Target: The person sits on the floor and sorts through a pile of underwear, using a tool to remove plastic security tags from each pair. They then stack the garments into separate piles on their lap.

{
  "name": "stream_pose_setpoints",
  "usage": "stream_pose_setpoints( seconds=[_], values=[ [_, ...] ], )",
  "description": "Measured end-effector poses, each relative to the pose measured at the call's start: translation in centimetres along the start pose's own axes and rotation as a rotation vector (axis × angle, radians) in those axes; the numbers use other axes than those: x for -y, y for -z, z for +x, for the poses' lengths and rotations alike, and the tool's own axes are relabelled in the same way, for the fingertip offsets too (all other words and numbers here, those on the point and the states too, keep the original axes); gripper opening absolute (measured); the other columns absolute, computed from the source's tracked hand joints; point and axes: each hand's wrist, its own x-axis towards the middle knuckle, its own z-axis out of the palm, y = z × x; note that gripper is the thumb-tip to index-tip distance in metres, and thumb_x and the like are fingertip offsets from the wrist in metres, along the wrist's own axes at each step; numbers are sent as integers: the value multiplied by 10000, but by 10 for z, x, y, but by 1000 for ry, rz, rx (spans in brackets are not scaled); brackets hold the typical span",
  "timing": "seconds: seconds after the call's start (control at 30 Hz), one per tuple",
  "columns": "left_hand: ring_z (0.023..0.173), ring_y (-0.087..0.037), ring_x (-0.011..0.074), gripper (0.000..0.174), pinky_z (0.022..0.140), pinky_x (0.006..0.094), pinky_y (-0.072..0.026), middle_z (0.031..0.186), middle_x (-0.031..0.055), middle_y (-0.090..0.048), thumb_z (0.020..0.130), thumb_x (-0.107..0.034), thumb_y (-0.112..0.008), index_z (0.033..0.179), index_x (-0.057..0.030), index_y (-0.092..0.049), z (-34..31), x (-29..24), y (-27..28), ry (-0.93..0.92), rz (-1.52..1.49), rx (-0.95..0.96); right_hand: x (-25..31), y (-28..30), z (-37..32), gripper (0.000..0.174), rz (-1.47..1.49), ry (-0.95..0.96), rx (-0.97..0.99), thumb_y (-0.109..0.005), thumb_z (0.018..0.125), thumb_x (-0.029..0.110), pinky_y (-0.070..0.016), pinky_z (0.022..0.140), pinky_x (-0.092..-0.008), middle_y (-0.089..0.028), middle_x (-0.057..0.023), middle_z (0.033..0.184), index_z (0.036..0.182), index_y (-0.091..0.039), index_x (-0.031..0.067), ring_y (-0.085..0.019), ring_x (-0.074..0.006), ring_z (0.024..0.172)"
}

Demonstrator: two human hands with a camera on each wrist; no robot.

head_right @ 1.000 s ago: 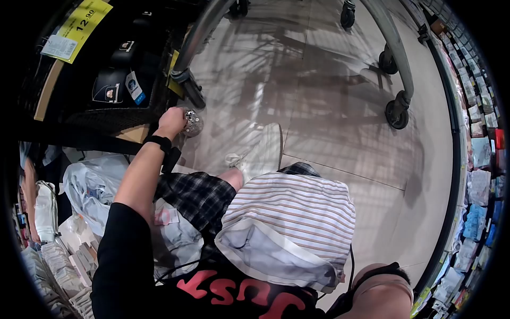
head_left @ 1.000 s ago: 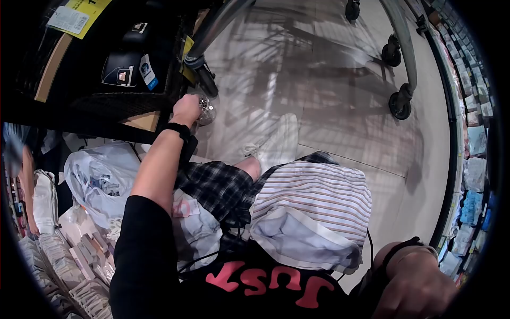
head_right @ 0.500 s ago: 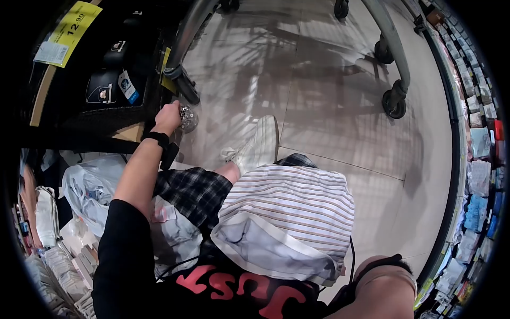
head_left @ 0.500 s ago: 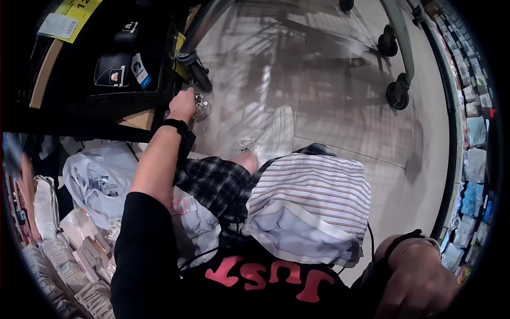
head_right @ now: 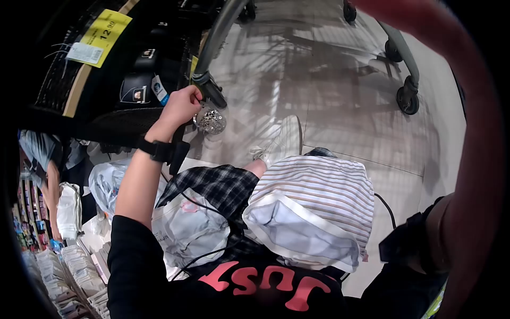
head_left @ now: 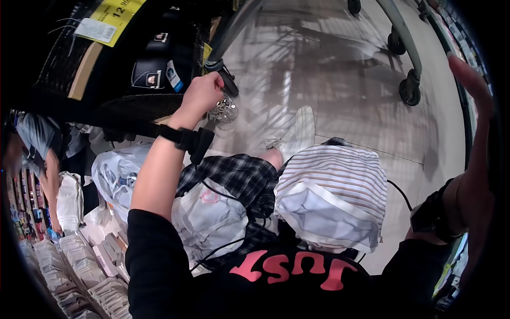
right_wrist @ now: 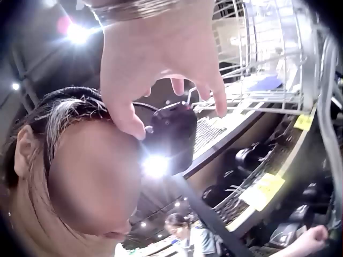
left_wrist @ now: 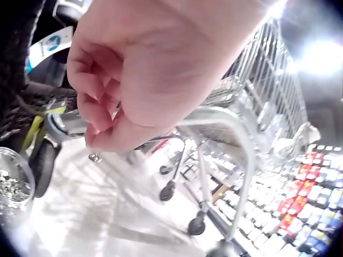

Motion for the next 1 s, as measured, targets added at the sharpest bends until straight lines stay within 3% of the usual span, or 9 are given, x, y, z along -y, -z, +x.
stream_pose_setpoints(
  seconds=[0.1, 0.27, 0.37, 0.57, 0.8, 0.83, 0.87, 0.9, 1.0],
  values=[
    [618, -601, 208, 177, 577, 295, -466, 665, 77, -610, 657, -31, -593, 834, -23, -580, -45, -41, 41, -155, -231, -82, 8, -8, 9, 312, -117, -22, 31, -635, 704, 152, -401, 587, -298, -483, -83, 816, 993, -564, 57, -496, -202, 729],
    [569, -422, -11, 130, 516, 145, -349, 725, -39, -548, 739, -31, -630, 844, -26, -554, -116, -85, 89, -181, -411, -90, 29, -25, 23, 378, -351, -67, 62, -680, 667, 176, -413, 598, -293, -506, -88, 832, 1008, -571, 53, -513, -206, 742],
    [513, -466, 6, 142, 488, 175, -389, 669, -16, -597, 698, -54, -647, 822, -50, -577, -138, -84, 95, -336, -469, -193, 49, -48, 21, 418, -569, -103, 33, -707, 645, 190, -420, 605, -290, -520, -91, 842, 1017, -576, 51, -522, -208, 749],
    [514, -407, -20, 149, 468, 145, -330, 708, -46, -556, 728, -15, -667, 829, -22, -558, -191, -108, 106, -285, -788, -220, 63, -82, 41, 499, -814, -94, -73, -760, 601, 219, -434, 619, -285, -548, -98, 861, 1035, -585, 47, -542, -213, 763],
    [531, -427, -25, 206, 457, 130, -310, 789, -25, -577, 737, -2, -660, 877, -51, -518, -246, -117, 97, -385, -1154, 126, 18, -151, 42, 594, -714, -169, -112, -822, 549, 253, -450, 634, -279, -580, -105, 883, 1055, -595, 42, -565, -219, 780],
    [509, -416, -19, 209, 448, 139, -310, 782, -22, -584, 733, -16, -653, 882, -51, -511, -249, -117, 95, -365, -1177, 158, 4, -163, 38, 467, -645, -169, -103, -747, 667, 126, -465, 628, -301, -558, -102, 832, 1100, -589, 49, -559, -232, 745],
    [497, -413, -15, 208, 442, 146, -311, 772, -18, -589, 730, -23, -647, 881, -49, -507, -250, -114, 90, -413, -1158, 161, -7, -175, 33, 444, -655, -159, -139, -784, 609, 105, -476, 621, -300, -584, -106, 865, 1011, -613, 29, -582, -219, 740],
    [484, -410, -12, 208, 436, 153, -313, 762, -15, -594, 727, -29, -641, 881, -48, -503, -251, -111, 85, -453, -1136, 158, -16, -183, 32, 404, -641, -120, -177, -729, 667, 59, -473, 577, -295, -580, -87, 826, 1053, -610, 47, -576, -214, 686],
    [526, -433, -10, 217, 466, 157, -338, 742, -9, -585, 734, 7, -640, 868, -49, -480, -258, -107, 79, -434, -1107, 237, -31, -199, 29, 312, -640, -103, -201, -733, 653, 21, -483, 563, -277, -595, -93, 797, 947, -628, 16, -592, -202, 663]
  ],
)
